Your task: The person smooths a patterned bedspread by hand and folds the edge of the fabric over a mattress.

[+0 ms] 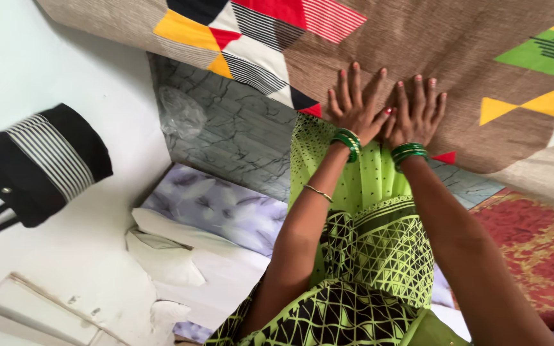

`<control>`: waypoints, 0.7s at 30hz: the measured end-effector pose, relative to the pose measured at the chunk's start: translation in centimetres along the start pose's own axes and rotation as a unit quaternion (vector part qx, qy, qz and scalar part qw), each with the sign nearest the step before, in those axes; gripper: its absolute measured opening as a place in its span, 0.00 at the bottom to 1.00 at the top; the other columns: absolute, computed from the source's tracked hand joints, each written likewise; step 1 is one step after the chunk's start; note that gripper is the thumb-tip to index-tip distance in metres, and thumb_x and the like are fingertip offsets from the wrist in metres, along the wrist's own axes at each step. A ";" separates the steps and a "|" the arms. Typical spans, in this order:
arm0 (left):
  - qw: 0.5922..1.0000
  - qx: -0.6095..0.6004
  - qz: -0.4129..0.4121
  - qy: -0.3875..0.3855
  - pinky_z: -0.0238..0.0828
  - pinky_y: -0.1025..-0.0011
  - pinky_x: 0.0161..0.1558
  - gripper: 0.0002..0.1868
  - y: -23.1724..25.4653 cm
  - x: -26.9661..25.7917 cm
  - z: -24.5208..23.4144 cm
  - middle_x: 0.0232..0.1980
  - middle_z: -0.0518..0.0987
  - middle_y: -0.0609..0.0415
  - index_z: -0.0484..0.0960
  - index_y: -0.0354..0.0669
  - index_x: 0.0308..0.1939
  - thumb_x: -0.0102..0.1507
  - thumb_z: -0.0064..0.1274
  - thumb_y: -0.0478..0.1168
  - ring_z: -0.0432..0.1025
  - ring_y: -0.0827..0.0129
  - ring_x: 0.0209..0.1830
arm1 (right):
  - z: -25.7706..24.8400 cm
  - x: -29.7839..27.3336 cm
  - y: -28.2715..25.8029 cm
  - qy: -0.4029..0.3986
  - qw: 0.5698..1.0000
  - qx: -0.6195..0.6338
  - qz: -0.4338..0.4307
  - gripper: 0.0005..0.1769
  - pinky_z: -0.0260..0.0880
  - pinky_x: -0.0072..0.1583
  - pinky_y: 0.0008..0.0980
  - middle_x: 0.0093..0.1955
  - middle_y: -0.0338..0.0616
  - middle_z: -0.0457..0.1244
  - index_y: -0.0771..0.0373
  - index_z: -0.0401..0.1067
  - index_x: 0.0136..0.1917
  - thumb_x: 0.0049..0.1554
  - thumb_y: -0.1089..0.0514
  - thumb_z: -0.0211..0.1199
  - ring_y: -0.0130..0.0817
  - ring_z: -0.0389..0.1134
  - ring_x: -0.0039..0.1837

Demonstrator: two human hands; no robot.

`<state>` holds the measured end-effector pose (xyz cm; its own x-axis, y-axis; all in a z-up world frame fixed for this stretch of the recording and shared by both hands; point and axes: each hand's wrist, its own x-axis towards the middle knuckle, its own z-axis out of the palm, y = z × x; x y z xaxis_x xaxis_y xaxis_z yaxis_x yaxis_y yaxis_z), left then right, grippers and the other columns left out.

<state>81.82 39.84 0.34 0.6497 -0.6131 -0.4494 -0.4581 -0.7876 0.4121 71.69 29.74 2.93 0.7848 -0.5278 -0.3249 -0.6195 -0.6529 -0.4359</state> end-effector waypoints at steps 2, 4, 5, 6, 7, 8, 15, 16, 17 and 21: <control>1.000 -0.019 -0.007 -0.008 0.20 0.22 0.73 0.52 0.1 -0.4 -0.2 0.85 0.25 0.43 0.35 0.78 0.79 0.59 0.50 0.66 0.20 0.40 0.86 | 0.2 -0.4 0.1 0.012 1.000 -0.024 -0.011 0.30 0.33 0.80 0.65 0.85 0.58 0.50 0.59 0.67 0.81 0.70 0.50 0.45 0.57 0.42 0.86; 0.999 -0.045 -0.003 -0.009 0.21 0.23 0.74 0.53 0.2 0.0 -0.9 0.86 0.25 0.44 0.34 0.79 0.78 0.57 0.50 0.66 0.20 0.39 0.86 | 0.6 0.1 0.0 0.037 0.998 -0.039 -0.021 0.30 0.37 0.80 0.65 0.85 0.58 0.51 0.59 0.69 0.80 0.70 0.50 0.45 0.58 0.44 0.86; 0.997 -0.014 -0.014 -0.070 0.22 0.25 0.75 0.51 0.2 -0.1 -1.4 0.86 0.26 0.42 0.36 0.79 0.79 0.58 0.50 0.67 0.21 0.39 0.87 | 0.7 0.0 0.0 0.051 0.997 -0.043 -0.026 0.30 0.39 0.80 0.66 0.85 0.57 0.52 0.59 0.70 0.79 0.70 0.49 0.44 0.59 0.45 0.86; 0.991 0.017 -0.025 -0.131 0.22 0.26 0.76 0.50 0.3 0.0 -1.9 0.87 0.28 0.41 0.38 0.78 0.79 0.60 0.50 0.68 0.22 0.39 0.87 | 0.8 -0.1 -0.2 0.064 0.996 -0.047 -0.031 0.30 0.41 0.81 0.66 0.84 0.57 0.53 0.59 0.72 0.79 0.71 0.49 0.44 0.59 0.46 0.86; 0.980 0.049 -0.034 -0.188 0.22 0.28 0.77 0.48 0.1 0.4 -2.4 0.87 0.29 0.40 0.41 0.77 0.80 0.62 0.50 0.69 0.22 0.39 0.88 | 0.8 0.1 -0.3 0.070 0.996 -0.049 -0.032 0.30 0.41 0.80 0.66 0.84 0.58 0.54 0.60 0.72 0.79 0.71 0.49 0.43 0.60 0.47 0.86; 0.987 0.063 -0.032 -0.145 0.25 0.32 0.77 0.44 -0.5 0.6 -3.2 0.88 0.33 0.46 0.44 0.80 0.80 0.65 0.49 0.67 0.26 0.43 0.87 | 0.9 0.2 -0.5 0.076 0.995 -0.051 -0.033 0.30 0.42 0.80 0.67 0.84 0.58 0.55 0.60 0.72 0.78 0.72 0.49 0.43 0.61 0.48 0.85; 0.982 0.146 -0.120 -0.010 0.24 0.32 0.81 0.36 -10.2 2.8 -13.3 0.87 0.48 0.52 0.55 0.71 0.82 0.71 0.38 0.67 0.36 0.44 0.89 | 0.8 0.0 -2.0 0.082 0.996 -0.046 -0.006 0.33 0.44 0.80 0.67 0.84 0.60 0.54 0.64 0.72 0.79 0.69 0.49 0.42 0.66 0.47 0.85; 0.973 0.166 -0.160 -0.003 0.24 0.32 0.79 0.36 -11.8 3.6 -14.9 0.87 0.48 0.53 0.55 0.72 0.81 0.70 0.37 0.68 0.36 0.44 0.88 | 0.7 -0.1 -2.0 0.072 0.996 -0.052 0.003 0.33 0.44 0.80 0.67 0.85 0.60 0.53 0.64 0.71 0.78 0.68 0.50 0.43 0.65 0.46 0.85; 0.961 0.187 -0.202 0.005 0.23 0.32 0.77 0.36 -13.2 4.3 -16.1 0.87 0.47 0.53 0.54 0.73 0.80 0.69 0.36 0.70 0.36 0.45 0.87 | 0.6 -0.2 -2.2 0.060 0.997 -0.056 0.012 0.32 0.44 0.81 0.67 0.86 0.60 0.52 0.63 0.71 0.78 0.67 0.50 0.44 0.64 0.45 0.86; 0.962 0.195 -0.182 0.059 0.26 0.30 0.80 0.36 -18.4 5.5 -18.0 0.87 0.48 0.60 0.54 0.75 0.80 0.70 0.37 0.70 0.37 0.55 0.89 | 0.8 -0.6 -2.7 0.048 0.996 -0.054 0.059 0.29 0.42 0.82 0.65 0.84 0.58 0.51 0.61 0.68 0.74 0.63 0.52 0.49 0.60 0.44 0.87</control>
<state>104.71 52.09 4.57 0.8644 -0.2988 -0.4044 -0.3645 -0.9264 -0.0944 72.90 32.31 3.60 0.7047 -0.6504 -0.2835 -0.7093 -0.6357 -0.3047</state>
